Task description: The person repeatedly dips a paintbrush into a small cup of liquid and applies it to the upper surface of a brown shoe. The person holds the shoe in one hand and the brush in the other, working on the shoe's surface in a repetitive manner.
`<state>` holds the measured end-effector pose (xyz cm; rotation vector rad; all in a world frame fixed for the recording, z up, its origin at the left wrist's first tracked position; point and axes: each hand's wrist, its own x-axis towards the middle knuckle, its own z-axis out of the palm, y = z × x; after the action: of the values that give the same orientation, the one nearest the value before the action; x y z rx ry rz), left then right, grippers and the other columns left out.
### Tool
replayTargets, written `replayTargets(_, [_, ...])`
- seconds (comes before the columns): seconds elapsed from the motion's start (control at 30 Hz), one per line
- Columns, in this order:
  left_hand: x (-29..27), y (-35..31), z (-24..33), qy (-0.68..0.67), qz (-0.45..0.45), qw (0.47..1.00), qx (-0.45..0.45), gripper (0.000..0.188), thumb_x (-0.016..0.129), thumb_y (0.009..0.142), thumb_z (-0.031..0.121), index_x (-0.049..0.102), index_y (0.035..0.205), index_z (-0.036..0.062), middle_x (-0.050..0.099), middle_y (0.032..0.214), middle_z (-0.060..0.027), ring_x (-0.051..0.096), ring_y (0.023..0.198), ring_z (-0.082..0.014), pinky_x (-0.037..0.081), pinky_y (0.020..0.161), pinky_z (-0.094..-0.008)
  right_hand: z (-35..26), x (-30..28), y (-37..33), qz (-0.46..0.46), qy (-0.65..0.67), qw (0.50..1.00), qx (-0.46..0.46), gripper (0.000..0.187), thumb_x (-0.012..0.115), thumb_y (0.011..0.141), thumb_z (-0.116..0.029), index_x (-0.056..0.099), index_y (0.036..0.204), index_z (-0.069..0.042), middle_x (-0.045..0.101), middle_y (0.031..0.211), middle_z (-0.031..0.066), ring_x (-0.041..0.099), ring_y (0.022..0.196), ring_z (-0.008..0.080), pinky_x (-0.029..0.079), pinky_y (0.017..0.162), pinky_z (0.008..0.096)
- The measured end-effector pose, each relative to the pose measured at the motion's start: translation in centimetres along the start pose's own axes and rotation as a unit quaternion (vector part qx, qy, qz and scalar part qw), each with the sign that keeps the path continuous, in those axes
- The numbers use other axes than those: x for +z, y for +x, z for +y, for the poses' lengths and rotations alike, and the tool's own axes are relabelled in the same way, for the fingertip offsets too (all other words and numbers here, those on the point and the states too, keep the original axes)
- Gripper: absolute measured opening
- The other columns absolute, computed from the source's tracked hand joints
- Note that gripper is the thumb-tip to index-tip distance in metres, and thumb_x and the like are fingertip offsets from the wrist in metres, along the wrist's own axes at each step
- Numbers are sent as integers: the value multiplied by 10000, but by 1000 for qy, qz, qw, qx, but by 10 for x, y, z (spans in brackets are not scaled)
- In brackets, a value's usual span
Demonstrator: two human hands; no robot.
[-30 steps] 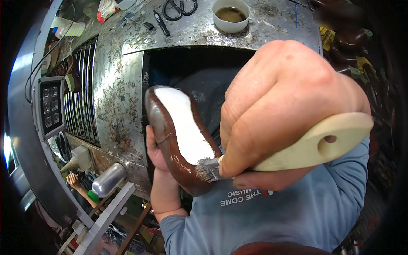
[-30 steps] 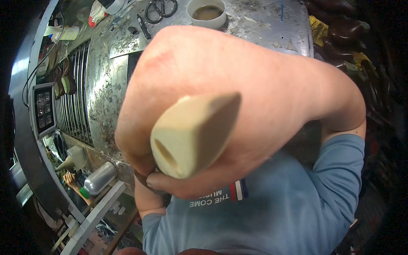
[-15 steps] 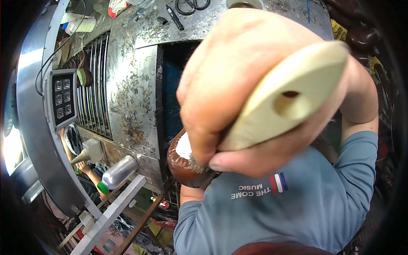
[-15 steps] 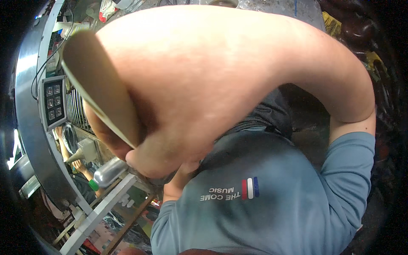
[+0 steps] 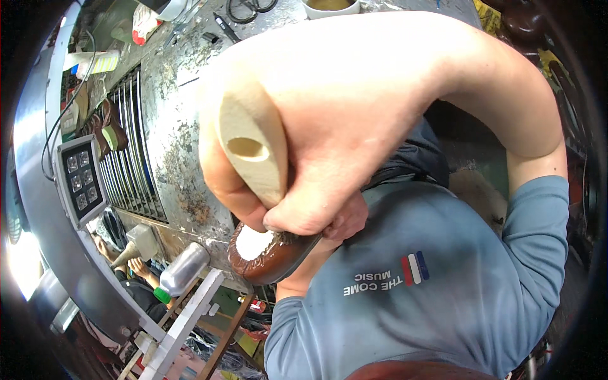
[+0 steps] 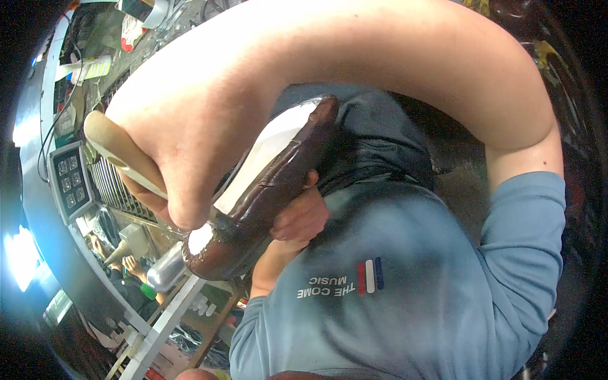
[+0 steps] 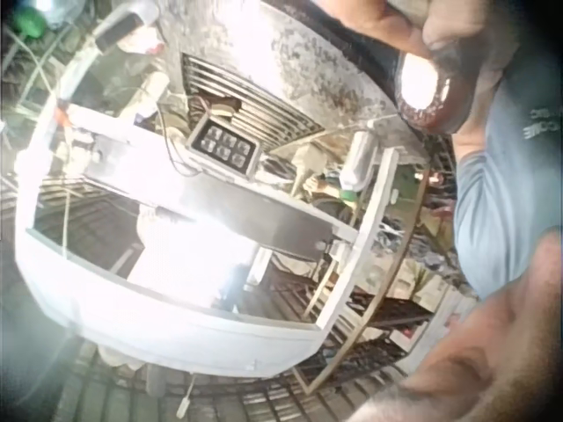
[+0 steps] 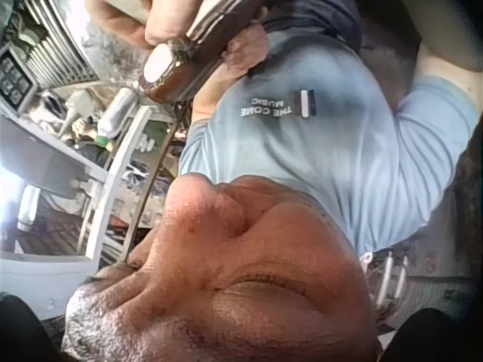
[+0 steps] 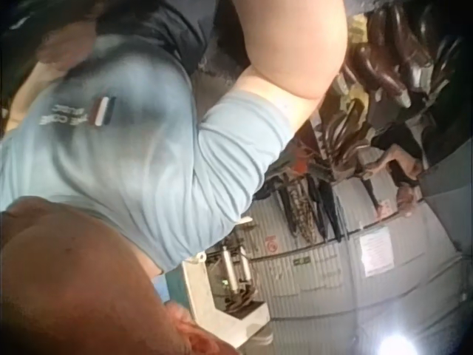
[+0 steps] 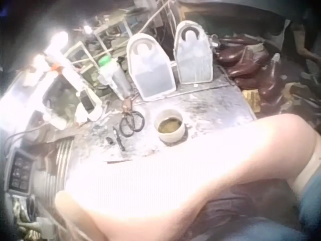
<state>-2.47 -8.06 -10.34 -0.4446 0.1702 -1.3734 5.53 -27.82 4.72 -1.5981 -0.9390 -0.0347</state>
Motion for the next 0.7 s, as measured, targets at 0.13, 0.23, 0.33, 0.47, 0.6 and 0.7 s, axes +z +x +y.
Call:
replayTargets(0.13, [-4, -1, 1, -4, -12, 1000, -22, 619, 425, 1052, 341, 264, 1524, -26, 673, 876, -210, 639, 576, -274, 493, 471, -341, -3, -2, -1, 5, -11, 1000, 10, 140, 777, 781, -56, 738, 888, 26, 708, 812, 132, 698, 702, 216, 549, 615, 299])
replayTargets(0.23, [-8, 1, 3, 1, -17, 999, -33, 618, 425, 1054, 326, 253, 1525, -36, 685, 827, -213, 646, 513, -271, 498, 416, -329, -2, -9, -6, 14, -16, 1000, 23, 145, 775, 784, -59, 739, 894, 27, 710, 819, 134, 700, 711, 214, 549, 624, 299])
replayTargets(0.33, [-16, -7, 5, -8, -40, 999, -31, 618, 426, 1055, 311, 243, 1525, -45, 698, 778, -216, 653, 451, -267, 503, 360, -317, -3, -16, -9, 20, -11, 999, 28, 150, 773, 786, -63, 740, 900, 29, 712, 826, 135, 701, 719, 212, 550, 632, 298])
replayTargets(0.47, [-27, -25, 9, -96, -87, 991, -31, 681, 453, 1041, 367, 214, 1529, -44, 678, 816, -234, 636, 465, -258, 472, 357, -314, -5, -30, -17, 41, -4, 998, 40, 158, 771, 790, -68, 741, 908, 31, 714, 835, 138, 703, 731, 209, 551, 644, 297])
replayTargets(0.6, [35, -31, 25, 129, 105, 982, 88, 911, 605, 908, 572, 294, 1501, -46, 566, 1017, -242, 586, 791, -275, 490, 657, -376, -8, -46, -39, 96, -15, 993, 65, 165, 768, 793, -73, 742, 917, 33, 717, 844, 140, 705, 743, 207, 552, 656, 297])
replayTargets(0.7, [82, -57, 56, 365, 254, 857, 260, 1062, 759, 789, 609, 296, 1558, 41, 500, 1379, -290, 589, 1202, -328, 511, 991, -461, -3, -66, -64, 123, -16, 990, 67, 269, 754, 816, -174, 735, 971, 45, 716, 916, 161, 691, 841, 214, 537, 744, 313])
